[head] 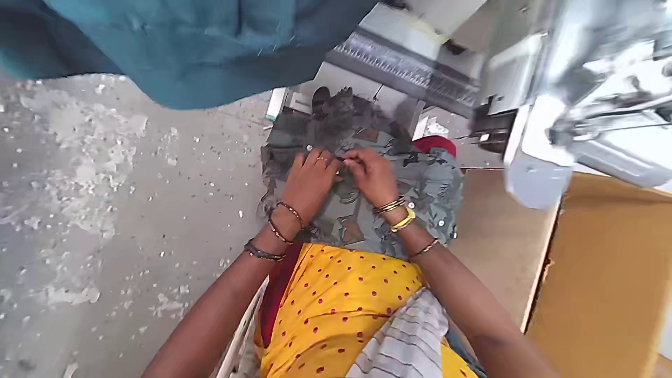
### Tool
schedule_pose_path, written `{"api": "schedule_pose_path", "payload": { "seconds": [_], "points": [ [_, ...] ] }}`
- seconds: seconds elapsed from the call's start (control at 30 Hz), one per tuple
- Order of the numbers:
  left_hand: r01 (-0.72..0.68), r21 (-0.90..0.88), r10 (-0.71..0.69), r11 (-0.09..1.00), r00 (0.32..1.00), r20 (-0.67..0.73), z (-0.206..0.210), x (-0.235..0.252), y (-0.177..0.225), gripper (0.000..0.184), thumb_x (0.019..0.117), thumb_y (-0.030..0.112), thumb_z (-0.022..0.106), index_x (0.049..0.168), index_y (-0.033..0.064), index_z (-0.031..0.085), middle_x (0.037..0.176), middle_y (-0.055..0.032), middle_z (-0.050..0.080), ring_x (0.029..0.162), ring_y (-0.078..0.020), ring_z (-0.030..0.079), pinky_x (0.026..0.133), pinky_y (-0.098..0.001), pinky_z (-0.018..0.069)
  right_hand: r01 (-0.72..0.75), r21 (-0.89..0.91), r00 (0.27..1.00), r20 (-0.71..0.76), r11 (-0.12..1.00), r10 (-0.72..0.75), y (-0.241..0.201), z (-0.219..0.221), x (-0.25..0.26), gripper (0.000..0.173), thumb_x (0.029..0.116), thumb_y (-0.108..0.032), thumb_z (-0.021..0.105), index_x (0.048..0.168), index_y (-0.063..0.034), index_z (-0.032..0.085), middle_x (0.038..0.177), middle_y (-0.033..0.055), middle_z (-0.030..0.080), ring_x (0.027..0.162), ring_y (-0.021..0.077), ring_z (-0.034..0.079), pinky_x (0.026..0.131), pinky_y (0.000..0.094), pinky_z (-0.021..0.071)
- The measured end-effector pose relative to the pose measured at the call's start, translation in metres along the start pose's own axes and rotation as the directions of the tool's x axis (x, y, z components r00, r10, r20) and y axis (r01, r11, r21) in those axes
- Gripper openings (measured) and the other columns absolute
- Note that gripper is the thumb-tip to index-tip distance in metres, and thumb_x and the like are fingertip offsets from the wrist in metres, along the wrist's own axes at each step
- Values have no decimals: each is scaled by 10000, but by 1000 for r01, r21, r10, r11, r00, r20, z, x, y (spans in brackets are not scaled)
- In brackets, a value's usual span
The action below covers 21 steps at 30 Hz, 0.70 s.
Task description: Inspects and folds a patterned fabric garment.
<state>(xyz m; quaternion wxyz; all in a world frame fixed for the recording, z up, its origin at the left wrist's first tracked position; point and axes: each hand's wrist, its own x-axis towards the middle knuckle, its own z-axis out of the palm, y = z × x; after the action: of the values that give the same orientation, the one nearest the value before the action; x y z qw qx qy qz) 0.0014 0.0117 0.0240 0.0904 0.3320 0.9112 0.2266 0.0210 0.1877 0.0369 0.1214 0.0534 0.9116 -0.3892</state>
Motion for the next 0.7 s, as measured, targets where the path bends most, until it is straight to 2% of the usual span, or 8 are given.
{"api": "schedule_pose_path", "payload": {
  "seconds": [0.1, 0.2, 0.27, 0.33, 0.43, 0.53, 0.6, 0.7],
  "points": [
    [-15, 193, -22, 981, 981, 192, -15, 15, 0, 268, 952, 219, 726, 1176, 73, 708, 1176, -168, 683, 1176, -388, 605, 960, -615, 424, -14, -45, 1000, 19, 999, 15, -1, -8, -1, 234, 1013, -144, 606, 1203, -78, 726, 1137, 142, 700, 1012, 292, 686, 903, 504, 556],
    [-1, 247, -131, 969, 845, 518, -40, 37, 7, 369, 1012, 288, 643, 1320, 86, 646, 1292, -222, 625, 1317, -446, 485, 1046, -644, 351, 12, -37, 1000, 21, 999, -11, 3, -25, -16, 270, 1037, -189, 571, 1235, -78, 717, 1210, 138, 696, 1149, 276, 658, 1023, 451, 515],
    [-60, 246, -112, 967, 771, 626, -51, 50, 12, 395, 1007, 277, 641, 1347, 77, 628, 1357, -261, 571, 1364, -489, 418, 1069, -684, 312, 37, -33, 999, 5, 999, -37, 12, -43, -27, 298, 1046, -215, 542, 1241, -78, 721, 1214, 136, 705, 1161, 262, 661, 1043, 439, 504],
    [-148, 240, -43, 959, 765, 643, -58, 54, 16, 368, 988, 266, 668, 1297, 67, 642, 1352, -246, 579, 1349, -487, 436, 1053, -698, 317, -1, -80, 1000, 9, 997, 1, 24, -71, -41, 324, 1062, -258, 512, 1256, -92, 713, 1246, 128, 697, 1195, 264, 648, 1064, 455, 486],
    [-163, 140, 45, 977, 792, 609, -66, 58, 6, 289, 982, 269, 691, 1200, 80, 712, 1192, -200, 690, 1238, -459, 557, 1060, -733, 281, -63, -51, 986, -159, 997, 54, 49, -121, -57, 286, 1036, -180, 553, 1196, -21, 730, 1196, 180, 714, 1147, 315, 677, 1035, 509, 502],
    [-203, 106, 100, 973, 794, 600, -69, 59, -16, 261, 968, 289, 710, 1144, 104, 764, 1168, -193, 707, 1247, -461, 556, 1034, -745, 297, -283, 53, 935, -205, 958, 288, 78, -168, -57, 320, 1076, -217, 517, 1240, -12, 699, 1206, 177, 710, 1149, 290, 673, 1054, 474, 488],
    [-251, -57, 244, 966, 822, 514, -71, 58, -30, 198, 942, 216, 730, 1051, 60, 787, 1068, -215, 722, 1157, -486, 598, 998, -740, 360, -365, 195, 877, -257, 910, 407, 96, -191, -55, 317, 1078, -239, 516, 1225, -23, 694, 1146, 172, 717, 1060, 275, 694, 984, 472, 521],
    [-267, -343, 389, 901, 847, 362, -80, 46, -29, 235, 923, 291, 687, 905, 78, 785, 929, -78, 730, 1024, -294, 631, 971, -540, 448, -318, 402, 807, -361, 858, 468, 101, -216, -55, 298, 1076, -239, 541, 1159, 2, 695, 1026, 137, 729, 893, 199, 719, 855, 388, 580]
  ]
}}
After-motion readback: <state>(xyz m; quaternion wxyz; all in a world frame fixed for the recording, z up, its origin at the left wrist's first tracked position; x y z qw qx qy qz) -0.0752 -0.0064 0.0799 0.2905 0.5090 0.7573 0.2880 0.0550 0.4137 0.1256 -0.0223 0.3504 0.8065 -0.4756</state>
